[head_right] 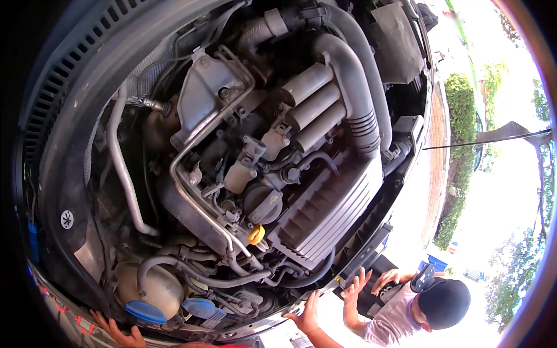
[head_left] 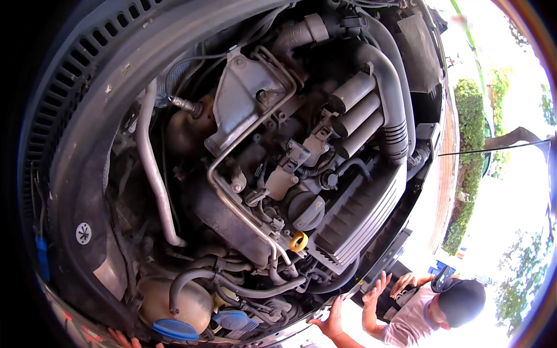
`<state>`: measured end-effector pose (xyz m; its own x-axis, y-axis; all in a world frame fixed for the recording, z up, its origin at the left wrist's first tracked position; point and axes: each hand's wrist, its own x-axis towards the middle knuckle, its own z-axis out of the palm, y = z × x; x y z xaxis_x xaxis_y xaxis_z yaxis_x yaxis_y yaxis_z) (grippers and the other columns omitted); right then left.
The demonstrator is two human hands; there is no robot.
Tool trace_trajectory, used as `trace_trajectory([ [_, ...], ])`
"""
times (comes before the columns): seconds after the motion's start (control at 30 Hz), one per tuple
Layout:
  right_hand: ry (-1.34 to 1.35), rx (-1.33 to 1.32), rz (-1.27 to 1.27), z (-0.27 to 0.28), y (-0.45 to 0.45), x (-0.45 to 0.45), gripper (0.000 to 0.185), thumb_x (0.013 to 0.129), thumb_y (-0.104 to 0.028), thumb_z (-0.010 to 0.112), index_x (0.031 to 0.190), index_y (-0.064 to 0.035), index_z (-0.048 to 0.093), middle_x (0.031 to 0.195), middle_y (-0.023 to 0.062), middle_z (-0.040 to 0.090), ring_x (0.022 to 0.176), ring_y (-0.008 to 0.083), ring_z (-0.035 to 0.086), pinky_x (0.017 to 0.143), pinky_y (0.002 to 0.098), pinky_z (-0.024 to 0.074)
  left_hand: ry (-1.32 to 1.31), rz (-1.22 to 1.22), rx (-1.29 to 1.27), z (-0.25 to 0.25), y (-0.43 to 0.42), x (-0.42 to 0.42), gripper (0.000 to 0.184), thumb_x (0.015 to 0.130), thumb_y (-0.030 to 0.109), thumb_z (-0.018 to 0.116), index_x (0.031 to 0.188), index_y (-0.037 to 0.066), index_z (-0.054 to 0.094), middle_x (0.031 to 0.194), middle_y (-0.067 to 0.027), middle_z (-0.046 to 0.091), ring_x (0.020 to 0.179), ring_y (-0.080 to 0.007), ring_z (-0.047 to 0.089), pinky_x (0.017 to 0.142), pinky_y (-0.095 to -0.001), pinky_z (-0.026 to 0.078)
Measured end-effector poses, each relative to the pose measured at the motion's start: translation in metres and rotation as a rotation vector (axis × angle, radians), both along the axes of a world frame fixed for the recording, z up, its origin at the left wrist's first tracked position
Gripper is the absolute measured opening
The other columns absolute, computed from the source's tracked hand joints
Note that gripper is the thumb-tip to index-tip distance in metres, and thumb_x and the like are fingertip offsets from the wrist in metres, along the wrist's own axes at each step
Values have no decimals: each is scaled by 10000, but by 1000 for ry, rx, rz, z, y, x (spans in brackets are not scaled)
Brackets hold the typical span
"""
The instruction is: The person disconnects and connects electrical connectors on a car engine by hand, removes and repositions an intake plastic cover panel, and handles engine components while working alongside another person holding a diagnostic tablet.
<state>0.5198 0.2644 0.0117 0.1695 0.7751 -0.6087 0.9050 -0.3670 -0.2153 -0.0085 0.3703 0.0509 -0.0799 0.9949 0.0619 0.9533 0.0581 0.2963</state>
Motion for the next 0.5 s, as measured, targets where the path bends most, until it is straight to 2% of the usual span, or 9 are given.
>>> trace_trajectory([
  [0.3, -8, -44, -11, 0, -2, 0, 1422, 566, -528, 872, 1477, 102, -19, 1497, 440, 25, 1411, 567, 107, 1156, 519, 218, 2, -8, -42, 0, -9, -6, 613, 894, 505, 631, 1307, 79, 477, 1466, -256, 352, 1347, -561, 286, 1022, -744, 244],
  [0.37, 2, -27, -22, 0, -1, 0, 1426, 571, -541, 864, 1481, 101, -27, 1506, 428, 18, 1416, 558, 107, 1156, 517, 220, 9, -15, -49, 0, -16, -9, 608, 900, 498, 626, 1300, 70, 464, 1455, -287, 342, 1343, -578, 274, 1018, -742, 249],
  [0.43, -3, -33, -15, -1, 0, 0, 1426, 574, -551, 858, 1483, 99, -28, 1510, 424, 15, 1417, 556, 108, 1157, 517, 219, 83, -29, -211, -2, -37, -18, 576, 1008, 363, 431, 1462, 58, 250, 1532, -323, 177, 1387, -575, 192, 1055, -681, 209],
  [0.5, -7, -48, -6, -1, -3, 1, 1425, 578, -562, 851, 1486, 97, -28, 1513, 420, 13, 1418, 553, 110, 1157, 517, 219, 87, -23, -225, 0, -38, -19, 571, 1008, 356, 422, 1469, 69, 245, 1528, -332, 182, 1375, -591, 203, 1044, -686, 217],
])
